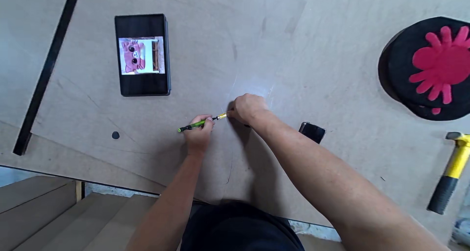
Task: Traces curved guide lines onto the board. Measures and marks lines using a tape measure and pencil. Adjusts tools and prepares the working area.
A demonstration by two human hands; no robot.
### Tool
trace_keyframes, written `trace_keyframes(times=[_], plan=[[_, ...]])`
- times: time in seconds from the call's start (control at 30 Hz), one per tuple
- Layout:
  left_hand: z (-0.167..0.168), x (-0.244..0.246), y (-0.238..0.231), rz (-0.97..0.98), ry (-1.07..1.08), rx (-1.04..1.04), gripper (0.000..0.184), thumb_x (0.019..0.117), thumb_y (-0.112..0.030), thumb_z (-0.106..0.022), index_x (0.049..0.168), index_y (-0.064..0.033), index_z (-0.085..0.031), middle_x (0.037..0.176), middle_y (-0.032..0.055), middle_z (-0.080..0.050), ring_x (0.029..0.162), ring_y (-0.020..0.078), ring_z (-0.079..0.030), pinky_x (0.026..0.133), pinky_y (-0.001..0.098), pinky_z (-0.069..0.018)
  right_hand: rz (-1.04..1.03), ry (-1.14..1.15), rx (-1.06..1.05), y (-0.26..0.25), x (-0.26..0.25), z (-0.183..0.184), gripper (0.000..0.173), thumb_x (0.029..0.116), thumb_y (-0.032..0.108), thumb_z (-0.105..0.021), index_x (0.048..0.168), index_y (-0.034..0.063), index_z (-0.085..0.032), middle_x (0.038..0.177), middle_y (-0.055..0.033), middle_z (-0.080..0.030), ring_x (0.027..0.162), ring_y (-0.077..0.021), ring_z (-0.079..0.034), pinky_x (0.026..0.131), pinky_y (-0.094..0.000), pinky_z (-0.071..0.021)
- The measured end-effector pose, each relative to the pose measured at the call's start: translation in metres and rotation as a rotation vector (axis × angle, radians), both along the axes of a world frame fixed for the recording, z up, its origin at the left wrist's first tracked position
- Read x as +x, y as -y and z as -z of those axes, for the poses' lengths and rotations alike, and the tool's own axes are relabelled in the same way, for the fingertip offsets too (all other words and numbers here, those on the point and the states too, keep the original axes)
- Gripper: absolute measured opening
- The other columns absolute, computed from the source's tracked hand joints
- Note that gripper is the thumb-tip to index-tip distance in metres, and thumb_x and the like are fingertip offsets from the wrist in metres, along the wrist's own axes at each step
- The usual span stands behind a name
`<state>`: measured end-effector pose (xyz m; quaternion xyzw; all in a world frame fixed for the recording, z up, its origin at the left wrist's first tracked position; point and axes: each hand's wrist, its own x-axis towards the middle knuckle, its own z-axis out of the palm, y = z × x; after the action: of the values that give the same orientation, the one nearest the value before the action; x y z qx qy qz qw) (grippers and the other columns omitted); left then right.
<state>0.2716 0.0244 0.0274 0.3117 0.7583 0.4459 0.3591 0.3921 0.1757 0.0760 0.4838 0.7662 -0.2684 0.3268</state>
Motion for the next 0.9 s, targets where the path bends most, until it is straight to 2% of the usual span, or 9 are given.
trace_keyframes(times=[0.13,0.4,0.63,0.77,0.9], plan=[[0.0,0.002,-0.002,0.0,-0.017,0.005,0.026,0.1047,-0.014,-0.051,0.11,-0.0021,-0.074,0.085,0.0047,-0.077,0.071,0.0101,-0.073,0.07,0.0274,-0.063,-0.027,-0.02,0.018,-0.002,0.001,0.001,0.047,0.0955,0.056,-0.062,0.092,0.0097,-0.071,0.097,-0.0167,-0.071,0.094,-0.0379,-0.07,0.07,-0.0602,-0.0531],[0.01,0.005,-0.008,-0.046,-0.073,0.006,0.009,0.0954,-0.015,-0.07,0.099,-0.0079,-0.075,0.079,0.0017,-0.075,0.065,0.0088,-0.071,0.062,0.0272,-0.0617,-0.047,-0.049,0.03,-0.011,0.0,0.004,0.045,0.0953,0.057,-0.061,0.094,0.014,-0.073,0.096,-0.0148,-0.072,0.094,-0.0364,-0.07,0.071,-0.06,-0.0533],[0.009,0.009,-0.017,-0.059,-0.174,-0.094,0.008,0.0909,-0.018,-0.076,0.095,-0.0111,-0.075,0.073,-0.001,-0.072,0.059,0.0067,-0.066,0.056,0.0271,-0.0576,-0.058,-0.062,0.022,-0.012,0.001,0.004,0.043,0.096,0.057,-0.061,0.094,0.0153,-0.073,0.096,-0.0135,-0.072,0.094,-0.0358,-0.07,0.07,-0.0595,-0.0531],[-0.001,0.011,-0.024,0.047,-0.352,-0.229,0.012,0.0904,-0.023,-0.075,0.095,-0.0128,-0.073,0.075,-0.0006,-0.07,0.064,0.0078,-0.064,0.063,0.032,-0.0523,-0.05,-0.068,0.014,-0.012,0.001,0.003,0.044,0.0961,0.056,-0.061,0.093,0.0138,-0.073,0.096,-0.0145,-0.071,0.094,-0.0368,-0.07,0.07,-0.0598,-0.053],[-0.01,0.01,-0.032,0.037,-0.291,-0.339,0.013,0.0902,-0.025,-0.077,0.094,-0.0137,-0.073,0.076,-0.0001,-0.07,0.067,0.0108,-0.065,0.064,0.0366,-0.0529,-0.053,-0.075,0.012,-0.012,0.002,0.004,0.044,0.0967,0.056,-0.06,0.092,0.0132,-0.072,0.096,-0.0142,-0.071,0.094,-0.0362,-0.07,0.07,-0.0591,-0.053]])
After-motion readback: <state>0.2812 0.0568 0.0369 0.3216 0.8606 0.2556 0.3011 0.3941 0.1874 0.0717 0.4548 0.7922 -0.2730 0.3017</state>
